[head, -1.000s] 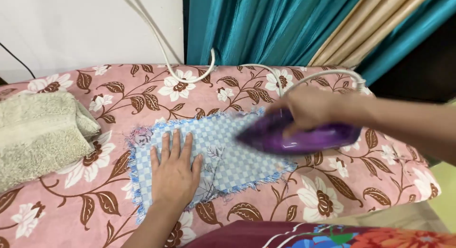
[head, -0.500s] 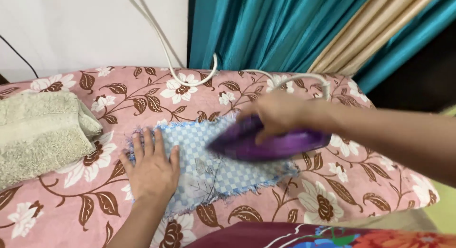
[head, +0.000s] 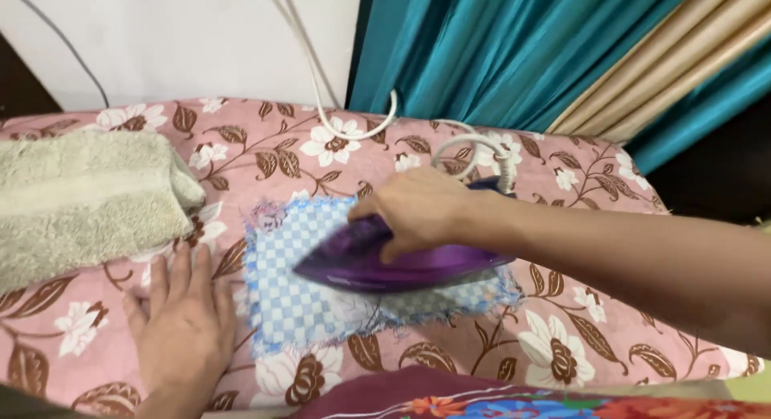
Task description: Ironing small laundry items like napkins and hand towels on an ironing board using a purple iron.
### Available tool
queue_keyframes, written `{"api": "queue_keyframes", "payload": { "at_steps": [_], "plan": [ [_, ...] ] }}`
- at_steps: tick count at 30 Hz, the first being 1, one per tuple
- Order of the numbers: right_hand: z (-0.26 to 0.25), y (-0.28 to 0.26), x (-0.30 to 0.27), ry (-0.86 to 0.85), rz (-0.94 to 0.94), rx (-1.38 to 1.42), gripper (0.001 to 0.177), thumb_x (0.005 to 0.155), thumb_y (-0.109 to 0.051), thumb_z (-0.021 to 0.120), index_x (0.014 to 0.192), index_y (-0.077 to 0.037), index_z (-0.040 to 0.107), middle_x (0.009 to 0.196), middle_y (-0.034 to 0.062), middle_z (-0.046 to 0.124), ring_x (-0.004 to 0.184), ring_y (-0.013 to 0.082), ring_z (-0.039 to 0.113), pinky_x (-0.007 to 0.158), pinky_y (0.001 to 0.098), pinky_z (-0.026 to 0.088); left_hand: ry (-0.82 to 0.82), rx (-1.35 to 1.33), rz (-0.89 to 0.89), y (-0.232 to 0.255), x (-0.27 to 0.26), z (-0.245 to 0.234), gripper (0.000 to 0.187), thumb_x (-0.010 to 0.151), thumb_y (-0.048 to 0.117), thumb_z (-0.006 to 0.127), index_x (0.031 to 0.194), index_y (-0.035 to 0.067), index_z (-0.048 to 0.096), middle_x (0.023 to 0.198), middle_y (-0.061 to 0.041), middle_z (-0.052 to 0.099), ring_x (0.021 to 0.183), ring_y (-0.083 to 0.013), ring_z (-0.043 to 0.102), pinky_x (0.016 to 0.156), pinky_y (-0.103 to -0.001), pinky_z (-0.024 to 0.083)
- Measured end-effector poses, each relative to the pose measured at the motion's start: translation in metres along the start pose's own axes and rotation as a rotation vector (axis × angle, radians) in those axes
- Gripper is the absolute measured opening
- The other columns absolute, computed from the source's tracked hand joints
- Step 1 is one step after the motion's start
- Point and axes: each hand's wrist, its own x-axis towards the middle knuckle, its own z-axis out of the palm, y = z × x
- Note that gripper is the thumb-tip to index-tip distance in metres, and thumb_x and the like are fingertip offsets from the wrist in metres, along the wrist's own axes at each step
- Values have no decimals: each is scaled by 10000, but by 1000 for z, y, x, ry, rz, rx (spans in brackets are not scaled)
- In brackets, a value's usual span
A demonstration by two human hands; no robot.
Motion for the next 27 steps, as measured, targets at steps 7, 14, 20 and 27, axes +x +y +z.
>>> {"api": "queue_keyframes", "payload": {
  "at_steps": [7,14,20,27],
  "plan": [
    [-14,-21,82,163,186,41,609,587,-386,954,1120,-165,757,1006,119,759,983,332,718,864,464,550,113,-307,-122,8,2,-22,625,1043,429,343,1545,63,410,1574,-192,426,1482,-367,335,1191,-630,156],
    [-21,-84,28,-146,1,130,560,638,-324,876,1177,-267,734,917,54,774,886,295,749,788,469,568,225,-936,-463,0,7,-51,654,1067,453,283,1561,32,364,1581,-228,441,1454,-355,422,1183,-410,312],
    [-7,-118,32,-23,6,118,418,660,-311,879,1038,-181,756,909,92,769,926,316,735,796,493,562,262,-1289,-595,-16,20,-42,662,1074,467,257,1578,40,304,1549,-201,460,1428,-302,470,1185,-400,319],
    [6,-83,25,78,146,155,428,645,-340,893,974,-103,758,960,151,750,952,363,720,826,497,582,314,-1041,-195,68,50,-59,607,1134,400,287,1577,-11,347,1601,-224,428,1505,-348,398,1227,-424,284]
  ]
}}
